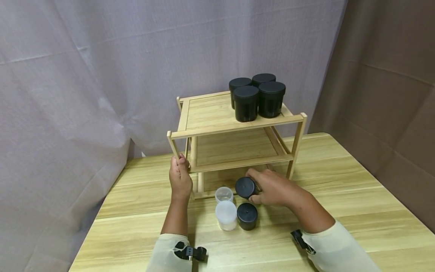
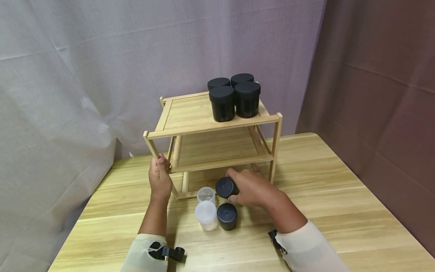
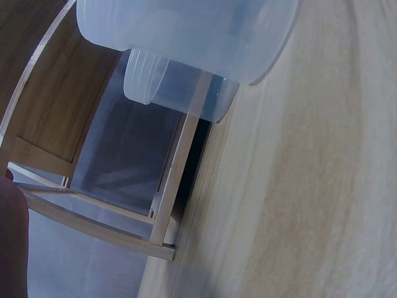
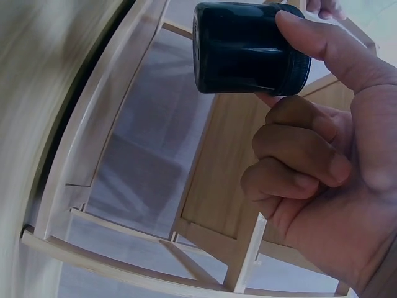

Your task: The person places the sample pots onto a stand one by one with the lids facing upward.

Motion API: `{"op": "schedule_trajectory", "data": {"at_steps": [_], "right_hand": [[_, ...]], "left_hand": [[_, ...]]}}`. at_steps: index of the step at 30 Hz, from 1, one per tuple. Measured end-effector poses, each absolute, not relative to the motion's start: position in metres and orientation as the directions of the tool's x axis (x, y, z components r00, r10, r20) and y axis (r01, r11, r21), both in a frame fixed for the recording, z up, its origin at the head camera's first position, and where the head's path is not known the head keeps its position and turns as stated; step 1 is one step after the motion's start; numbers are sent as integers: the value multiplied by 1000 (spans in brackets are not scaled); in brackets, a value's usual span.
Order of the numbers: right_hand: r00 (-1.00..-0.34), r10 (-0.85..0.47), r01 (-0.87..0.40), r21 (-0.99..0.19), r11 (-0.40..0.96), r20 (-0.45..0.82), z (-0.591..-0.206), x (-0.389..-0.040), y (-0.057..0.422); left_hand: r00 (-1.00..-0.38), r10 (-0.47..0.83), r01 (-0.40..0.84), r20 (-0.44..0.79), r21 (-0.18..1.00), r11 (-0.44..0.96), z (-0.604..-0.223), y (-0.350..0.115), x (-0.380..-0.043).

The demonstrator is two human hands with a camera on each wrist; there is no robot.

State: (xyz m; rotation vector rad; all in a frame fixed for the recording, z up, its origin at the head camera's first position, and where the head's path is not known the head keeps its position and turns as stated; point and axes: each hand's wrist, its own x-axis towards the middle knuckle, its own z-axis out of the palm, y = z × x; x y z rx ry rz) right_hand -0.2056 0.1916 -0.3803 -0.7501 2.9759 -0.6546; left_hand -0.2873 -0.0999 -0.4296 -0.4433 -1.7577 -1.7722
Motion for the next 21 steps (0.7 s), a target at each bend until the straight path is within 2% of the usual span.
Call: {"op": "schedule_trajectory", "data": {"at_steps": [21], "right_hand": [[-877, -453, -477, -382, 792, 157, -368, -194, 190]], "left_hand": [[-779, -177, 602, 602, 796, 58, -430, -100, -287]]}}
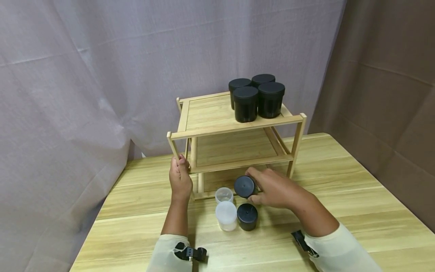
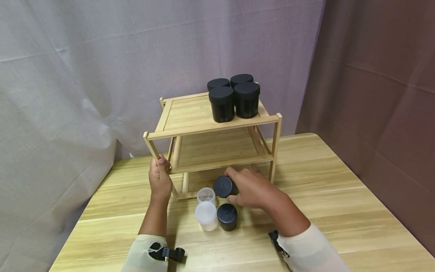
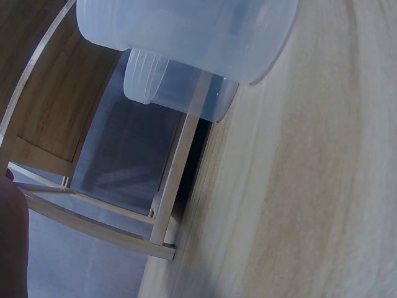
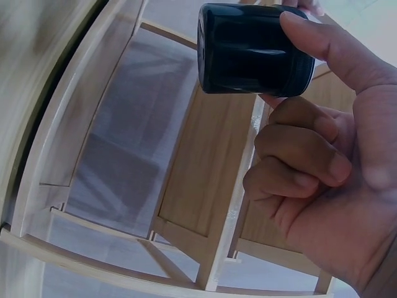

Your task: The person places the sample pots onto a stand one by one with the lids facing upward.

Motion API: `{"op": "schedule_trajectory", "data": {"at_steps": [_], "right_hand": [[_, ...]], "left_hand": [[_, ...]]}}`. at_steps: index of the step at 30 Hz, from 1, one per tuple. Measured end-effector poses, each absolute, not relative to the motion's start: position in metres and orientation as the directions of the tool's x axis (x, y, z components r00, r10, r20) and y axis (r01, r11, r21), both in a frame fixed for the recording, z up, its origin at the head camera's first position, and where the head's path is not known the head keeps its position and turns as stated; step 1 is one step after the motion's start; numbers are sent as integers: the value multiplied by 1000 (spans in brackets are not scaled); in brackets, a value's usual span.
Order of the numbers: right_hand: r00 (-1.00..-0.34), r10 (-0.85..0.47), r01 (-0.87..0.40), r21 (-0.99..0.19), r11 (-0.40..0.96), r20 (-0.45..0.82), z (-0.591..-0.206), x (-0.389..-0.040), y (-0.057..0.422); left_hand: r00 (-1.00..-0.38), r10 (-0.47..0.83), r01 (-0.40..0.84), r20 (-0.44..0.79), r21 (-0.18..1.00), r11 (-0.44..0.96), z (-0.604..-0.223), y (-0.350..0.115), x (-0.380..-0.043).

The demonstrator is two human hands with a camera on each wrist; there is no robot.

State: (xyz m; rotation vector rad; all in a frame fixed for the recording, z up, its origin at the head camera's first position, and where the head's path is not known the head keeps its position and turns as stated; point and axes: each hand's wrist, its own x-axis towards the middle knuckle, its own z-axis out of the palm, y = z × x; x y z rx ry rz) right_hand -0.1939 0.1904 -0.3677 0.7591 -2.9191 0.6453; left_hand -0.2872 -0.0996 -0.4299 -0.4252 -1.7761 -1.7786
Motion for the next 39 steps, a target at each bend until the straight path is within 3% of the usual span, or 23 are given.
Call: {"op": "schedule_trajectory", "data": {"at_steps": [39], "right_hand": [[-845, -468, -534, -401, 744, 258, -346, -173, 192]], "left_hand": [[-776, -180, 605, 605, 794, 58, -431, -99, -288]]}}
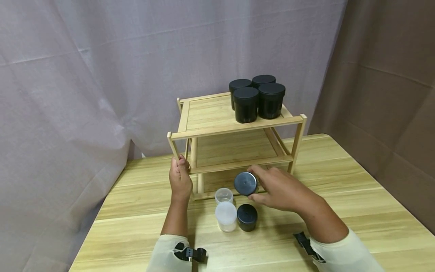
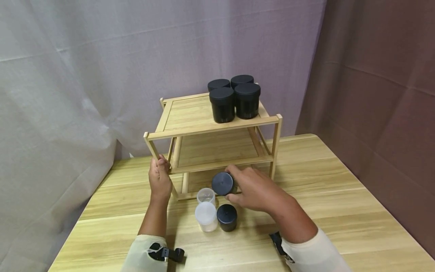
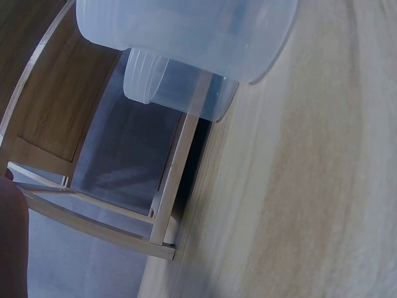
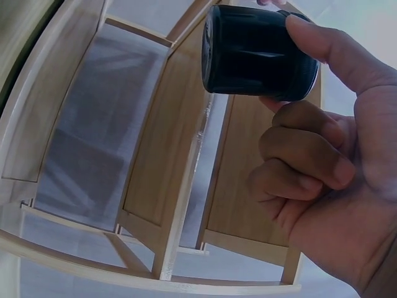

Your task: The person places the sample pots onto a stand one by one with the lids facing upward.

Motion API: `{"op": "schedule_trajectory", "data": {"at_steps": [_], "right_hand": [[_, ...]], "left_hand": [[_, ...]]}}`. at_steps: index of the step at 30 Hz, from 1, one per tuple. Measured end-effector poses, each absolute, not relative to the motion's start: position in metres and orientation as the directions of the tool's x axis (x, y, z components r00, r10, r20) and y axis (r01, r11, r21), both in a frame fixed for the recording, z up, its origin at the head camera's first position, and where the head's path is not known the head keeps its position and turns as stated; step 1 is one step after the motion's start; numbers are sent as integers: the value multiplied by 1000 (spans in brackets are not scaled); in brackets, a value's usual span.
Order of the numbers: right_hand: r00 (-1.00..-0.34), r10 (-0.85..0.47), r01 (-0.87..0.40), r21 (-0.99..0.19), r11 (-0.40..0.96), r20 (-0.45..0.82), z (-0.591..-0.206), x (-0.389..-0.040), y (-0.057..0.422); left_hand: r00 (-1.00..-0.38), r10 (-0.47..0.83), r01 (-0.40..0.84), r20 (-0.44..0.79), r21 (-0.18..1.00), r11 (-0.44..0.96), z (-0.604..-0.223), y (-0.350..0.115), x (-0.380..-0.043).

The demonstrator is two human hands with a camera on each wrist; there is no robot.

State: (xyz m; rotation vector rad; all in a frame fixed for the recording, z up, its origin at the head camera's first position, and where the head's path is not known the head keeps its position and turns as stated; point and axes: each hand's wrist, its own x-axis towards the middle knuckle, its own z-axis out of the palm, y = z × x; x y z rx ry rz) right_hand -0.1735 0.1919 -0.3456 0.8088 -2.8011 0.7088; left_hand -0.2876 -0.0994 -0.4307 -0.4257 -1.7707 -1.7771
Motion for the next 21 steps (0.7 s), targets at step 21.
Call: {"op": "schedule_trajectory", "data": {"at_steps": [21], "right_hand": [[-828, -452, -556, -379, 740, 333, -333, -159, 187]], "left_hand": [[-769, -159, 622, 619, 782, 38, -431, -101, -291]]}}
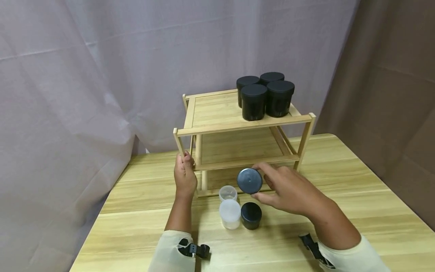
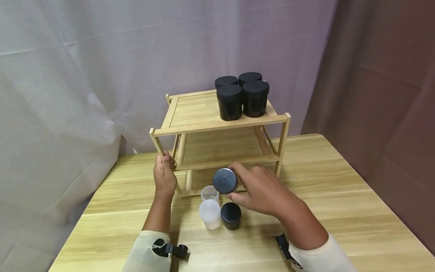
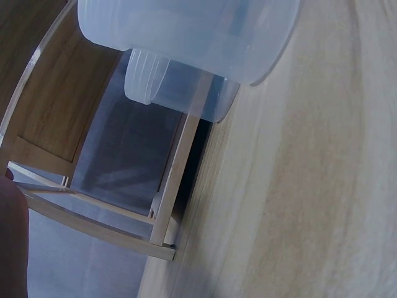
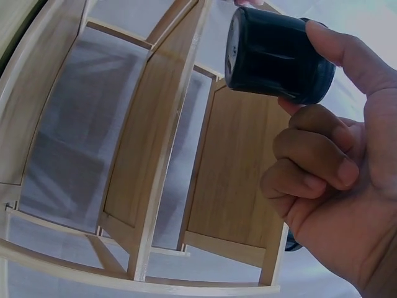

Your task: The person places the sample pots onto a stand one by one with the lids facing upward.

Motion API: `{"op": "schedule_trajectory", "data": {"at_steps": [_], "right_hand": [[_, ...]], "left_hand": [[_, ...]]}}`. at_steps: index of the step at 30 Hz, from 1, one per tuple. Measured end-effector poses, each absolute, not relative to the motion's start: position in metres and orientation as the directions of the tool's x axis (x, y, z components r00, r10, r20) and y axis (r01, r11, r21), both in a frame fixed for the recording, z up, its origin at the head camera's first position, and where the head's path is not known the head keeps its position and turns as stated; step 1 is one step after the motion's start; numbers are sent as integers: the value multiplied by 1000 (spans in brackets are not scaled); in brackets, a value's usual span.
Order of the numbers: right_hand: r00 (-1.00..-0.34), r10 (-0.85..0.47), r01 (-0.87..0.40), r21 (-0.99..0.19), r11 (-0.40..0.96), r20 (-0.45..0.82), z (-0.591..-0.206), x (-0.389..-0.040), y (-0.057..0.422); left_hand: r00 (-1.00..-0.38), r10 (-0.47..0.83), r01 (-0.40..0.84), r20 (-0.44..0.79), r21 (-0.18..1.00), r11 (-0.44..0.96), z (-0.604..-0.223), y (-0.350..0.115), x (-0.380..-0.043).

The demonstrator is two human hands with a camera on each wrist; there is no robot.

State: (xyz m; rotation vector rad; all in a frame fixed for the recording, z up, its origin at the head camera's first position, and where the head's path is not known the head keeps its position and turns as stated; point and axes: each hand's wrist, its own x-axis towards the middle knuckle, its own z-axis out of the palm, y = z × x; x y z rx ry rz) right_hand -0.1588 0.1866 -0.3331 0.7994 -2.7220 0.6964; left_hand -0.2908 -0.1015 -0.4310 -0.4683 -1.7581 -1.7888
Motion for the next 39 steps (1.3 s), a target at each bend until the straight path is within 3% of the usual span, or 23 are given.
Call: {"op": "schedule_trajectory", "data": {"at_steps": [16, 39], "right_hand": [[-784, -381, -583, -374, 721, 490, -325, -151, 183], [-612, -244, -653, -306, 693, 752, -312, -151, 163]], "left_hand": [[-786, -171, 601, 595, 799, 21, -430, -99, -292], [-789, -176, 590, 588, 806, 49, -431, -100, -291]]}}
